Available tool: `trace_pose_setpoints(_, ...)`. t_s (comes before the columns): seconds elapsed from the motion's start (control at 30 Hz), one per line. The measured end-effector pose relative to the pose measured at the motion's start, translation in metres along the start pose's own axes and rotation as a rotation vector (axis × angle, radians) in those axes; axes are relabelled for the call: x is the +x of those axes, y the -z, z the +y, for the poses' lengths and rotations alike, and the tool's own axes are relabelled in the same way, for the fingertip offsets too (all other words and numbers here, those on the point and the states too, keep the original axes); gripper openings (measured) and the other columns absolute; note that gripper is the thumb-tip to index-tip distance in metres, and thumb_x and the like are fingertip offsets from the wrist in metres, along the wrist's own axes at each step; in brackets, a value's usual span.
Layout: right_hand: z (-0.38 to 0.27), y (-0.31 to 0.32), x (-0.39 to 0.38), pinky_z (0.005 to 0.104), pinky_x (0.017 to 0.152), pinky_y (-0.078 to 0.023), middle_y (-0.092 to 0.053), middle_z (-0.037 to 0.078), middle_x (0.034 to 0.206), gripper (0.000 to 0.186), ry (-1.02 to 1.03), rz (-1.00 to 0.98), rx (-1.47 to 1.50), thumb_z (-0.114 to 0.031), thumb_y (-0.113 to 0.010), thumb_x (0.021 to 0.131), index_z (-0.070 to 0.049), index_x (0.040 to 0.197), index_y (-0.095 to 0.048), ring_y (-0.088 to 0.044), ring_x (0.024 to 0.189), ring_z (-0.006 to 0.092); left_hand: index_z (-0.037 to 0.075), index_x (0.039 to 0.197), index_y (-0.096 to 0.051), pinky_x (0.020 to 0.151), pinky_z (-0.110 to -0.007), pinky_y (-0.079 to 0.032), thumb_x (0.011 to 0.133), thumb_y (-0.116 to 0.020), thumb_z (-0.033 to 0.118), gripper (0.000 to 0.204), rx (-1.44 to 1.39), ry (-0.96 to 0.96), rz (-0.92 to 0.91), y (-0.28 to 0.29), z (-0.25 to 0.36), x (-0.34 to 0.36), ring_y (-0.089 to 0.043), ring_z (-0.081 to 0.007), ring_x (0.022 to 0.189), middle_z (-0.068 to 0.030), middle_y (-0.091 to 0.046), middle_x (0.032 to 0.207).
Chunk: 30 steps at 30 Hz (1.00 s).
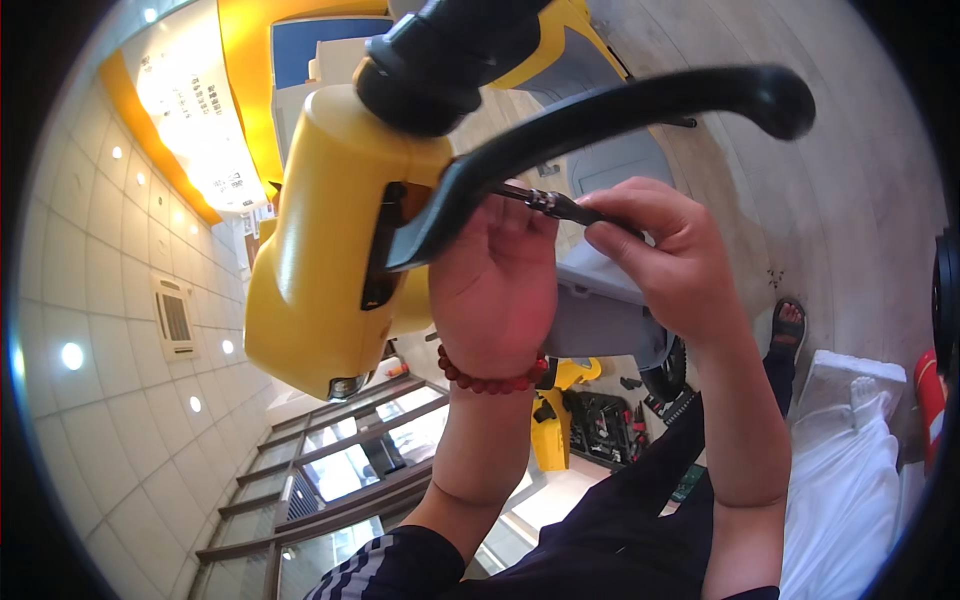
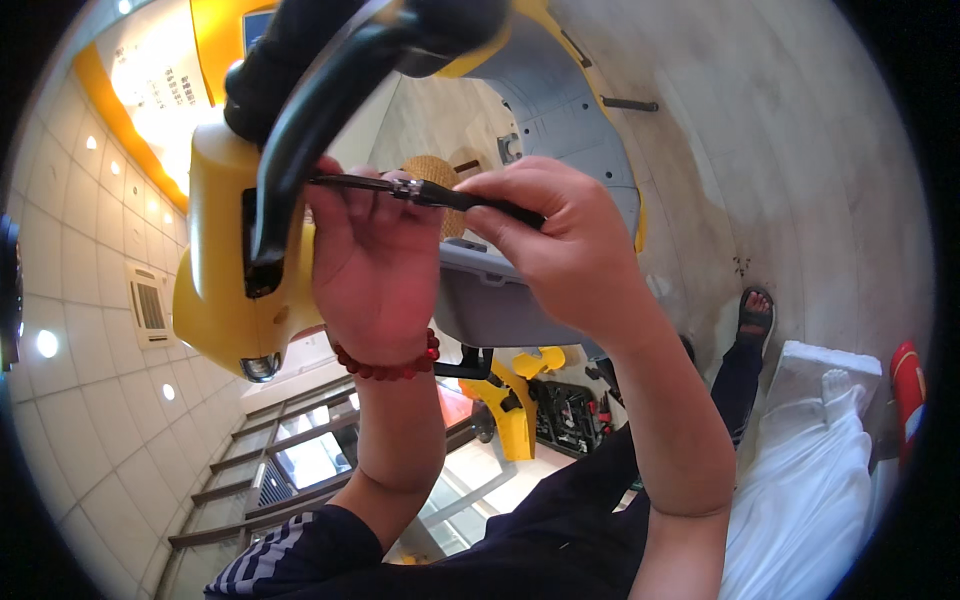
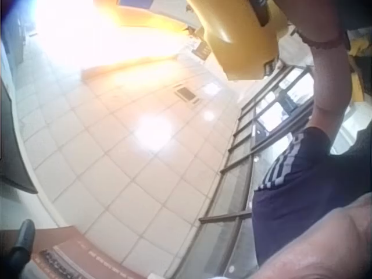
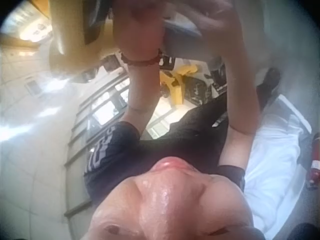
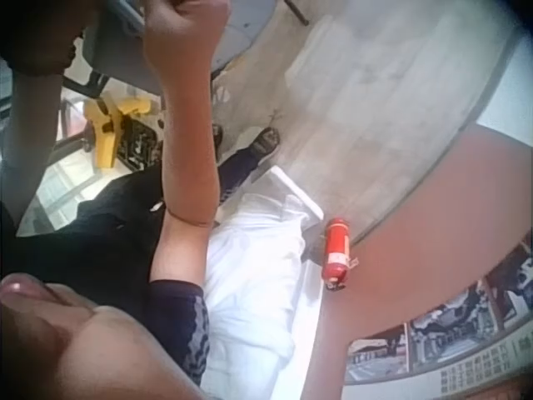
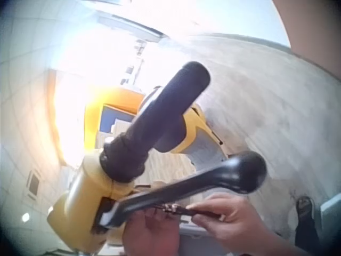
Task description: Repairing the handlebar controls of a yellow electric scooter using a screwdriver.
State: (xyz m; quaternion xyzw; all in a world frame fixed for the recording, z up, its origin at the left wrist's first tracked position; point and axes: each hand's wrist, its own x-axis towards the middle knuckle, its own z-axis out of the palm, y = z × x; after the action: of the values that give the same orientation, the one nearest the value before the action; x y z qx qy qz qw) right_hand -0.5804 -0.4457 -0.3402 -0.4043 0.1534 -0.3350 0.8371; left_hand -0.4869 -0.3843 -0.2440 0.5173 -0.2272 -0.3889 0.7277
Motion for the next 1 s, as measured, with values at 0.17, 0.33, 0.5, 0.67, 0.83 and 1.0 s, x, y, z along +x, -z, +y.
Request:
trace_pose_setpoints(0.17, 0.003, -0.001, 0.003, 0.0236, 0.064, -0.041, -0.057, 0.006, 0.078, 0.016, -0.003, 0.011, 0.039, 0.001, -0.062, 0.077, 0.001, 0.093, -0.065, -0.053, 0.072, 0.0129, 0.010, 0.109, -0.055, 0.081, -0.031, -0.040, 0.087, -0.053, 0.007, 0.022, -0.109, 0.014, 0.054, 0.006, -0.005, -0.003, -0.053, -0.0097, 0.085, 0.0012, -0.059, 0.098)
trace_pose_setpoints(0.33, 0.003, -0.003, 0.006, 0.0230, 0.065, -0.041, -0.057, 0.005, 0.079, 0.018, 0.013, 0.008, 0.101, 0.001, -0.062, 0.077, 0.002, 0.094, -0.064, -0.052, 0.072, 0.0114, 0.009, 0.106, -0.057, 0.082, -0.032, -0.041, 0.086, -0.054, 0.005, 0.021, -0.128, -0.044, 0.129, 0.001, -0.011, -0.001, -0.054, -0.0106, 0.086, 0.0002, -0.060, 0.103)
trace_pose_setpoints(0.5, 0.006, -0.003, 0.013, 0.0223, 0.064, -0.041, -0.056, 0.004, 0.079, 0.017, -0.008, -0.019, 0.091, 0.001, -0.062, 0.078, 0.002, 0.094, -0.065, -0.052, 0.072, 0.0100, 0.009, 0.105, -0.058, 0.083, -0.031, -0.040, 0.085, -0.054, 0.002, 0.021, -0.116, -0.067, -0.012, 0.007, -0.011, 0.005, -0.054, -0.0102, 0.086, 0.0002, -0.060, 0.095)
trace_pose_setpoints(0.67, 0.020, -0.005, 0.022, 0.0217, 0.064, -0.041, -0.057, 0.003, 0.080, 0.016, 0.024, -0.077, 0.174, -0.001, -0.062, 0.079, 0.003, 0.094, -0.064, -0.052, 0.072, 0.0083, 0.009, 0.097, -0.059, 0.078, -0.028, -0.039, 0.085, -0.057, 0.006, 0.013, 0.020, -0.136, 0.040, 0.001, -0.010, 0.006, -0.051, -0.0086, 0.077, 0.0023, -0.057, 0.083)
trace_pose_setpoints(0.83, 0.028, -0.010, 0.025, 0.0214, 0.064, -0.043, -0.058, 0.003, 0.080, 0.017, 0.029, -0.094, 0.290, -0.005, -0.063, 0.080, 0.004, 0.095, -0.064, -0.053, 0.071, 0.0076, 0.011, 0.110, -0.051, 0.070, -0.027, -0.037, 0.090, -0.052, 0.025, 0.024, 0.190, -0.154, 0.117, -0.004, -0.004, 0.006, -0.038, -0.0072, 0.063, 0.0065, -0.042, 0.065)
trace_pose_setpoints(1.0, 0.034, -0.015, 0.024, 0.0211, 0.065, -0.045, -0.058, 0.003, 0.078, 0.020, 0.022, -0.117, 0.357, -0.008, -0.063, 0.080, 0.003, 0.097, -0.064, -0.054, 0.071, 0.0074, 0.008, 0.111, -0.050, 0.069, -0.026, -0.036, 0.091, -0.051, 0.021, 0.024, 0.271, -0.165, 0.067, -0.001, -0.001, 0.005, -0.039, -0.0059, 0.064, 0.0064, -0.043, 0.067)
